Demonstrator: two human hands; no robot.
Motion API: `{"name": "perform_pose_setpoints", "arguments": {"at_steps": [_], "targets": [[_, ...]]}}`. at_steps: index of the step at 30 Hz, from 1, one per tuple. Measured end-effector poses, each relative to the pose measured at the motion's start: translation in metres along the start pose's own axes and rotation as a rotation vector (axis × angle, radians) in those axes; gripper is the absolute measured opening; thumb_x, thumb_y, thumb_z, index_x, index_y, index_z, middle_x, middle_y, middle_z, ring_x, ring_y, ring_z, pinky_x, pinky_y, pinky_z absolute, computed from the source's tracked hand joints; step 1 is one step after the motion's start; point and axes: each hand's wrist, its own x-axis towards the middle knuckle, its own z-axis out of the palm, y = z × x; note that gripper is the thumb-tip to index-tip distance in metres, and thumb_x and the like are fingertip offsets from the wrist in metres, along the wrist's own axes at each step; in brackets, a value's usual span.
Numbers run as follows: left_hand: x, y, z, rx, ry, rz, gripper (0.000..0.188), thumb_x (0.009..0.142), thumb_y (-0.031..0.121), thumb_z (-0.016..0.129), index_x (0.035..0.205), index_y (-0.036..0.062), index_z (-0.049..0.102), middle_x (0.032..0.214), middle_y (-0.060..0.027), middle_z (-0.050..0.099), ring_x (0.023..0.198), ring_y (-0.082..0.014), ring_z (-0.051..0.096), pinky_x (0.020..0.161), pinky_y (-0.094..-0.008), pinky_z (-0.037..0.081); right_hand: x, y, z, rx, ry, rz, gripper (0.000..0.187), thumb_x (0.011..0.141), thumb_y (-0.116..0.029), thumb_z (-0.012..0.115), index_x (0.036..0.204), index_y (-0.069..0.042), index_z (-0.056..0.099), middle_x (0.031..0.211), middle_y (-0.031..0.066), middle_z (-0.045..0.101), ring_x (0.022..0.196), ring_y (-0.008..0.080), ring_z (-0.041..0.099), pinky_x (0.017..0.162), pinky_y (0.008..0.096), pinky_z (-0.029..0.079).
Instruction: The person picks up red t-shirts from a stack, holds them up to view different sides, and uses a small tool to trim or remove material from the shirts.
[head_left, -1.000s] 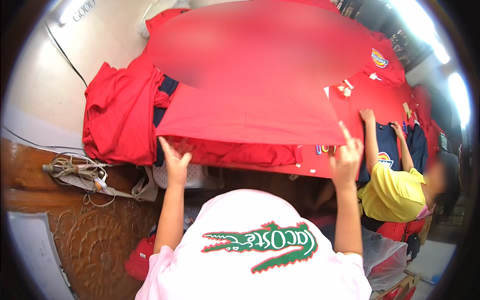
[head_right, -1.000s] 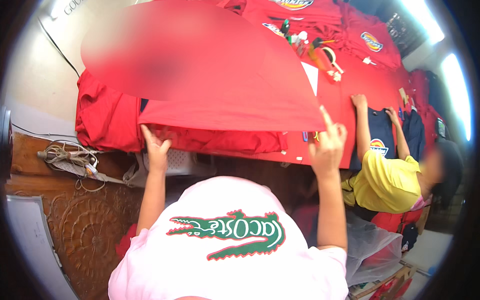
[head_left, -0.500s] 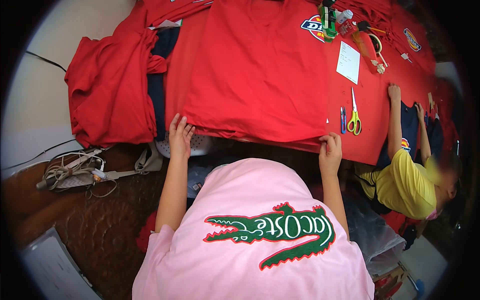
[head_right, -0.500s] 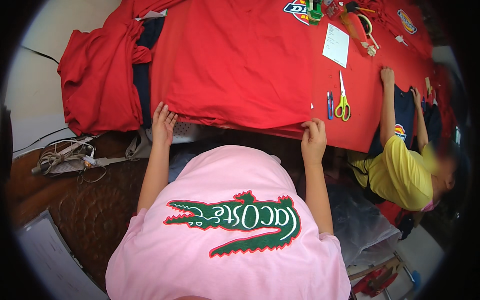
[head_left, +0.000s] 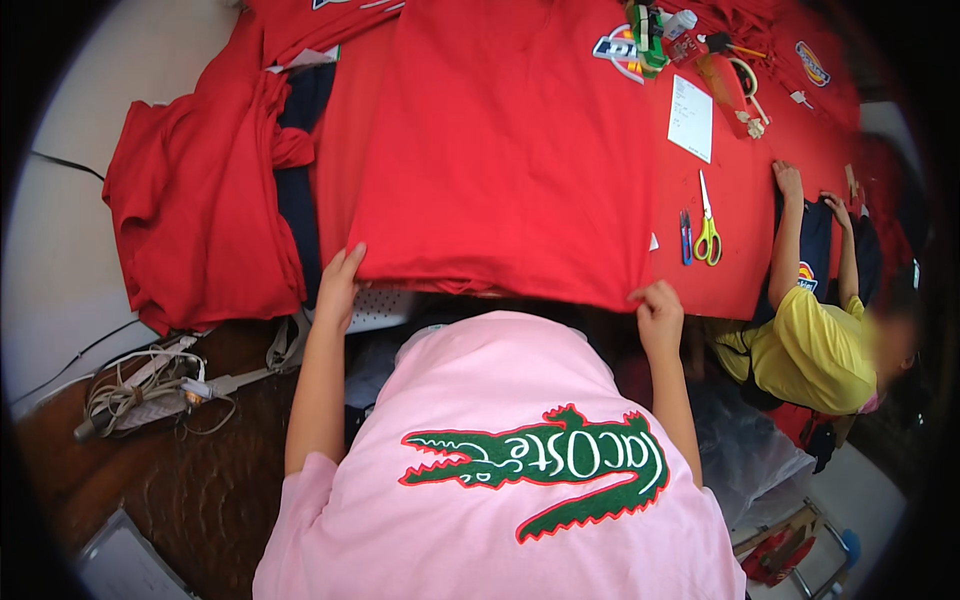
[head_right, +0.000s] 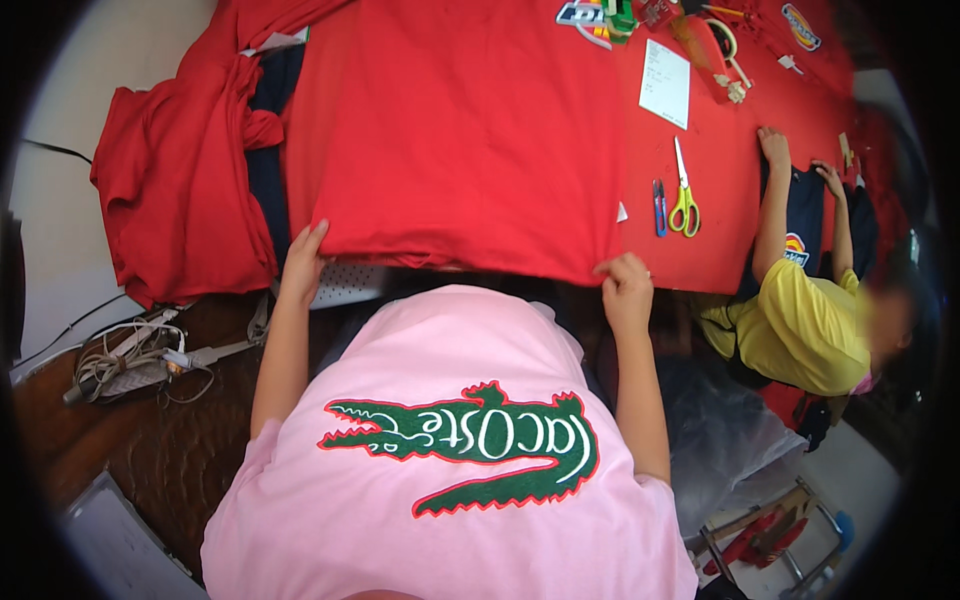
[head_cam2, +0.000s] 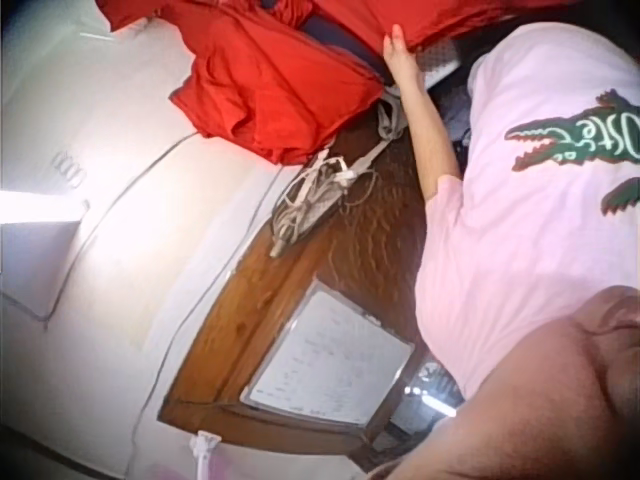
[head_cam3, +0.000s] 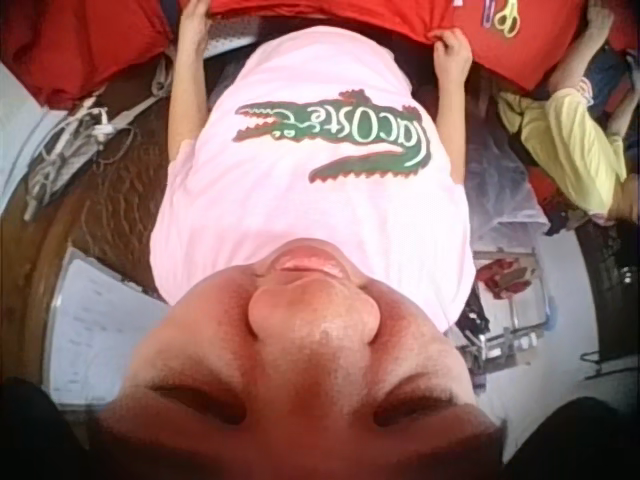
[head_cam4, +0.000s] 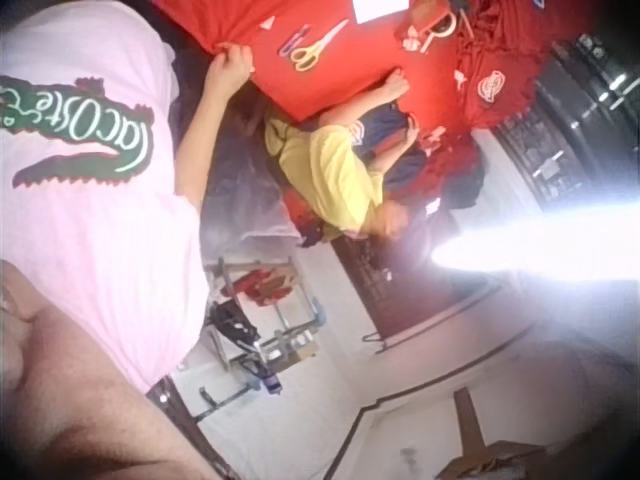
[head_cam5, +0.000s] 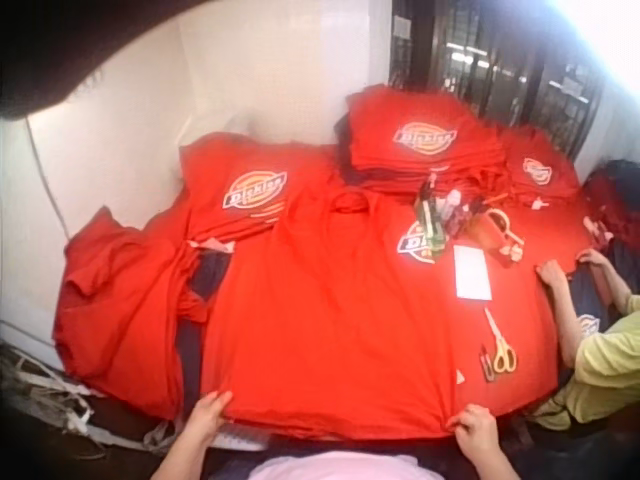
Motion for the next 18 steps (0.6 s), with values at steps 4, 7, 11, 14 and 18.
{"name": "perform_pose_setpoints", "arguments": {"at_steps": [4,7,11,14,18], "targets": [[-0.049,0.033,-0.069,0.586,-0.317,-0.239,0.028,0.099,0.028,0.072,0.111,0.003,0.074,0.094,-0.005,0.076,0.083,-0.0117,0.068,0.075,-0.0263,0.049,-0.039,0.011,-0.026,-0.069,-0.691,0.193,0.023,0.07,-0.003,0.066,0.086,-0.008,0.081,0.092,0.0164,0.076,0.087,0.034,0.073,0.082,0.0402,0.058],[-0.071,0.02,-0.095,0.917,-0.328,-0.486,0.028,0.095,0.029,0.076,0.097,0.0018,0.071,0.087,-0.0086,0.077,0.082,-0.0144,0.073,0.07,-0.0306,0.053,-0.033,0.009,-0.039,0.322,-1.038,0.555,0.024,0.082,-0.003,0.069,0.103,0.002,0.078,0.083,0.0111,0.077,0.081,0.0189,0.072,0.078,0.0314,0.056],[-0.051,0.041,-0.025,1.206,0.053,0.157,0.029,0.095,0.025,0.073,0.103,-0.0027,0.069,0.09,-0.016,0.077,0.089,-0.0278,0.076,0.078,-0.0383,0.057,0.032,0.006,-0.03,0.349,-0.441,0.435,0.016,0.092,-0.008,0.071,0.105,0.003,0.073,0.086,0.0069,0.074,0.084,0.0147,0.071,0.079,0.0284,0.056],[-0.005,0.046,0.077,0.912,0.068,0.489,0.02,0.097,0.015,0.066,0.11,0.0,0.068,0.108,-0.0216,0.072,0.103,-0.0387,0.07,0.09,-0.0434,0.055,0.104,-0.044,0.015,0.301,0.111,0.193,0.024,0.101,-0.011,0.065,0.121,0.003,0.068,0.111,0.011,0.074,0.104,0.0183,0.071,0.092,0.0324,0.056],[0.033,0.033,0.198,1.209,-0.279,0.982,0.055,0.096,0.014,0.065,0.148,0.0026,0.051,0.157,-0.019,0.048,0.147,-0.0369,0.044,0.123,-0.0495,0.034,0.144,-0.124,0.082,0.269,0.076,-0.207,0.051,0.101,-0.01,0.062,0.15,-0.004,0.052,0.152,0.0205,0.054,0.142,0.0335,0.052,0.118,0.042,0.041]]}}
